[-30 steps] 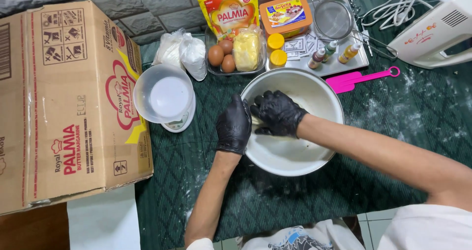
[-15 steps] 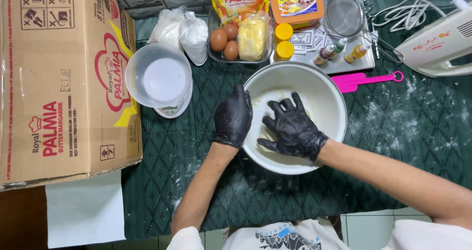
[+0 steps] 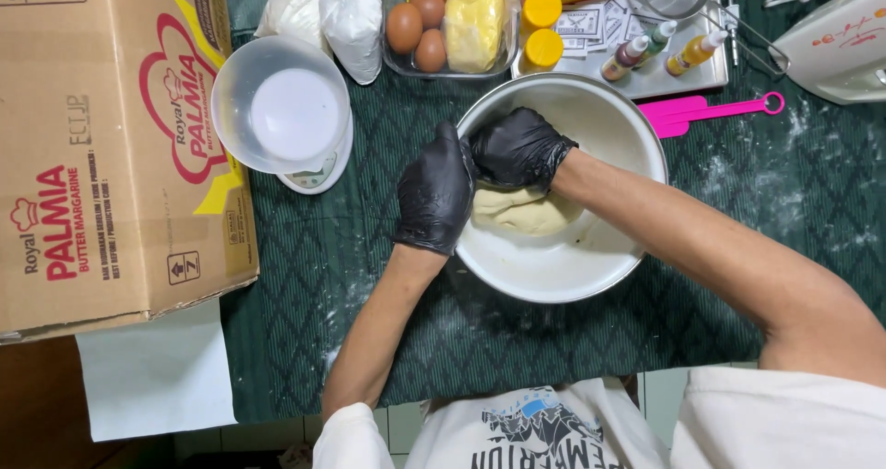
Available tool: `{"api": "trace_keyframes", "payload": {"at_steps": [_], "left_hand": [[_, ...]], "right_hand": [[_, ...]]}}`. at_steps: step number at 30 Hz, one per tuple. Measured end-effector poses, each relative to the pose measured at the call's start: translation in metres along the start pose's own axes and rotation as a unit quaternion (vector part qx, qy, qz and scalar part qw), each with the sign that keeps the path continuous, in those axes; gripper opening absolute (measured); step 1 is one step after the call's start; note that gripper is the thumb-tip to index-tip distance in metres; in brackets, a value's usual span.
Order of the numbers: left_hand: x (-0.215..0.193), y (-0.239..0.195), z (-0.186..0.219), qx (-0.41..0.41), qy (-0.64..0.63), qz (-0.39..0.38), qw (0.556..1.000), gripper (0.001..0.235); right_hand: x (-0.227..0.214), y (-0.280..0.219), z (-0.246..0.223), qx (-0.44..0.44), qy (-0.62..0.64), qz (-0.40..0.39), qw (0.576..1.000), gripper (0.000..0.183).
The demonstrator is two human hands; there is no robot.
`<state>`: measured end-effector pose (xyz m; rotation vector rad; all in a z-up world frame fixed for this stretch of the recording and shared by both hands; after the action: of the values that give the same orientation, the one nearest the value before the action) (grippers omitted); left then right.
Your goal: A person wearing black gloves kneads a large piece of dough in a white bowl on a green countertop.
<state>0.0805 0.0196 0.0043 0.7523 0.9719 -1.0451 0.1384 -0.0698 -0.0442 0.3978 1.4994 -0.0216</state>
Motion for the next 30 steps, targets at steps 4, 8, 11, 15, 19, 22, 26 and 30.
{"api": "trace_keyframes", "payload": {"at_steps": [4, 8, 11, 15, 19, 22, 26, 30], "left_hand": [[0.008, 0.002, -0.004, -0.002, -0.003, -0.004, 1.000, 0.026], [0.004, 0.007, 0.000, 0.003, -0.008, 0.007, 1.000, 0.022], [0.003, 0.001, 0.003, 0.017, -0.004, 0.012, 1.000, 0.021], [-0.002, 0.001, 0.006, 0.017, 0.001, 0.025, 1.000, 0.020], [-0.008, -0.001, 0.005, 0.019, -0.019, 0.025, 0.999, 0.021], [-0.007, -0.001, 0.009, 0.030, -0.002, 0.032, 0.999, 0.018], [-0.009, -0.001, 0.006, 0.034, -0.001, 0.037, 0.999, 0.019], [-0.009, -0.002, 0.009, 0.049, 0.017, 0.053, 0.997, 0.020]], "right_hand": [[-0.035, 0.000, -0.020, 0.008, 0.005, 0.016, 1.000, 0.048], [-0.080, -0.002, -0.019, 0.021, 0.067, -0.034, 0.997, 0.052], [-0.072, -0.019, -0.014, 0.074, 0.146, -0.117, 0.979, 0.062], [-0.064, -0.028, -0.006, 0.082, 0.178, -0.155, 0.968, 0.081], [-0.048, -0.026, 0.001, 0.083, 0.154, -0.173, 0.969, 0.097], [-0.017, -0.035, 0.015, 0.146, 0.190, -0.228, 0.944, 0.104], [-0.026, -0.037, 0.012, 0.141, 0.129, -0.265, 0.945, 0.094], [-0.095, -0.044, -0.021, 0.079, 0.170, -0.375, 0.908, 0.074]]}}
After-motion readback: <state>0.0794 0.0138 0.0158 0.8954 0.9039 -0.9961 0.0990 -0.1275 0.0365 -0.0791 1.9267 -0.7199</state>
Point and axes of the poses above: each hand's wrist, its own y-axis towards the middle knuckle, its own x-axis out of the palm, z = x × y, the point moved 8 cm from there along y, towards the middle knuckle, and after that the axes turned 4 degrees about -x, right-handed, at the moved point
